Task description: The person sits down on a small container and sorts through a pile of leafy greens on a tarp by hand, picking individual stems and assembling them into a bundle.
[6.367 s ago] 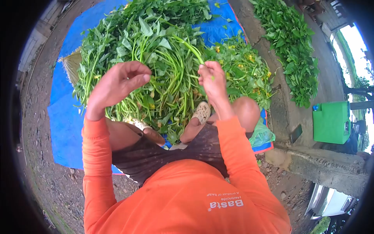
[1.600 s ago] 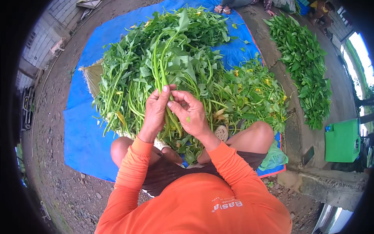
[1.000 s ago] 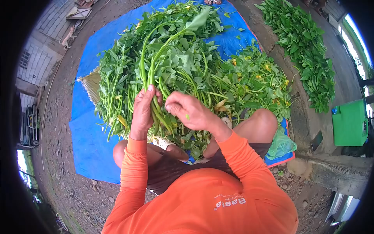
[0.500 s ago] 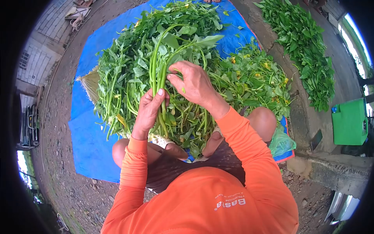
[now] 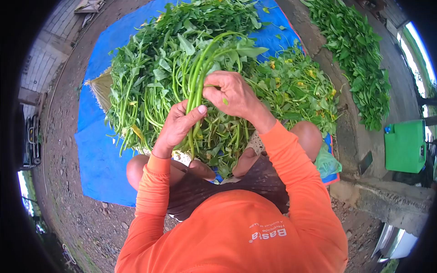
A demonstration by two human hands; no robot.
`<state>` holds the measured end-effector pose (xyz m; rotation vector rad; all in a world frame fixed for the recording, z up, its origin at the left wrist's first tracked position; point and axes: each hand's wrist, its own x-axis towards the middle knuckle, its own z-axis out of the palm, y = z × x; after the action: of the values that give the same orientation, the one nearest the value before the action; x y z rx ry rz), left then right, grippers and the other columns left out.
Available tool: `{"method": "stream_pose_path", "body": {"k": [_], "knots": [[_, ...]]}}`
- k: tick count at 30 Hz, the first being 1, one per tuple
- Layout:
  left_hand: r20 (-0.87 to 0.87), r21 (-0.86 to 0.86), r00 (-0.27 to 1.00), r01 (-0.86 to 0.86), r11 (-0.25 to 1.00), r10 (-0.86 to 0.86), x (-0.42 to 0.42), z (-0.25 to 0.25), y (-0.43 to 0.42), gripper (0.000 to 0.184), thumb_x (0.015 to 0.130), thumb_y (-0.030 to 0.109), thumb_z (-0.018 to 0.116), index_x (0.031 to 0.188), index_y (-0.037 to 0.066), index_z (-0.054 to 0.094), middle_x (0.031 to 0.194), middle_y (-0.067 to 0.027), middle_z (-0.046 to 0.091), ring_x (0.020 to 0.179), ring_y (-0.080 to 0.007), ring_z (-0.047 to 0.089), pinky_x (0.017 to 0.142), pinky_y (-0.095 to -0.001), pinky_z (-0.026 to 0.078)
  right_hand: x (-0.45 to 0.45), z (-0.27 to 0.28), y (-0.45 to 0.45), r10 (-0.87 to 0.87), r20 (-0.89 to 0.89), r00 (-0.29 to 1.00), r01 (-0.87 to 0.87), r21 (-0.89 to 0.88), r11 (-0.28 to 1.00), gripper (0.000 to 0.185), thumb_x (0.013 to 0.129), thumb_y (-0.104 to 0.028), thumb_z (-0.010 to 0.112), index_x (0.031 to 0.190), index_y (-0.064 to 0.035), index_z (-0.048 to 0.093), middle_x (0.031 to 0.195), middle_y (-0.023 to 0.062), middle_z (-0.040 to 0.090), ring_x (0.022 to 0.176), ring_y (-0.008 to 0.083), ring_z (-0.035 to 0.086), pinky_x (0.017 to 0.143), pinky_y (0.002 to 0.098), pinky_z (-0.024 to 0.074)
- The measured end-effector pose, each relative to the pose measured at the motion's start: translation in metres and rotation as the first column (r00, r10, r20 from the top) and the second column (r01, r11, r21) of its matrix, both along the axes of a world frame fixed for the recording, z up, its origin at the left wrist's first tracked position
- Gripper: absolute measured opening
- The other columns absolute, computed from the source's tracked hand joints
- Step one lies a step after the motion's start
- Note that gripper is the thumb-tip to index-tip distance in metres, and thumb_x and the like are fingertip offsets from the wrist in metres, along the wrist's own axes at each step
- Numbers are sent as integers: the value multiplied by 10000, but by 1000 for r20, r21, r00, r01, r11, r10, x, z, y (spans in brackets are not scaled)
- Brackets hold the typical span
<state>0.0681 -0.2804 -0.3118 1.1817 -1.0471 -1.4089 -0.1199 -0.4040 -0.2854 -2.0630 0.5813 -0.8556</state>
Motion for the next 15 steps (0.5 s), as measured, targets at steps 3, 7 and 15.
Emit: {"method": "stream_pose_path", "body": {"k": [3,7,15], "knots": [[5,23,1000,-22,1000,22,2,1,0,239,1063,293,718,978,70,739,799,14,690,678,-58,595,628,-229,473,1,-16,-7,-26,155,988,-36,387,922,200,1020,-219,686,940,-43,737,836,-12,672,667,76,571,566,274,412],[-92,-12,978,-189,982,188,11,4,-2,278,1080,320,679,1021,60,760,750,13,658,622,-65,573,560,-222,456,-41,-8,-40,-215,152,965,61,666,744,210,1092,-279,626,967,-120,680,859,-50,661,613,17,469,490,214,314],[-433,-10,765,-533,846,477,52,35,-4,243,1088,301,673,968,108,587,781,22,517,603,-74,468,506,-218,383,-135,-50,-121,-687,-409,601,661,-230,714,449,966,-372,741,1264,-38,720,1220,207,770,1120,330,745,1022,446,571]]}}
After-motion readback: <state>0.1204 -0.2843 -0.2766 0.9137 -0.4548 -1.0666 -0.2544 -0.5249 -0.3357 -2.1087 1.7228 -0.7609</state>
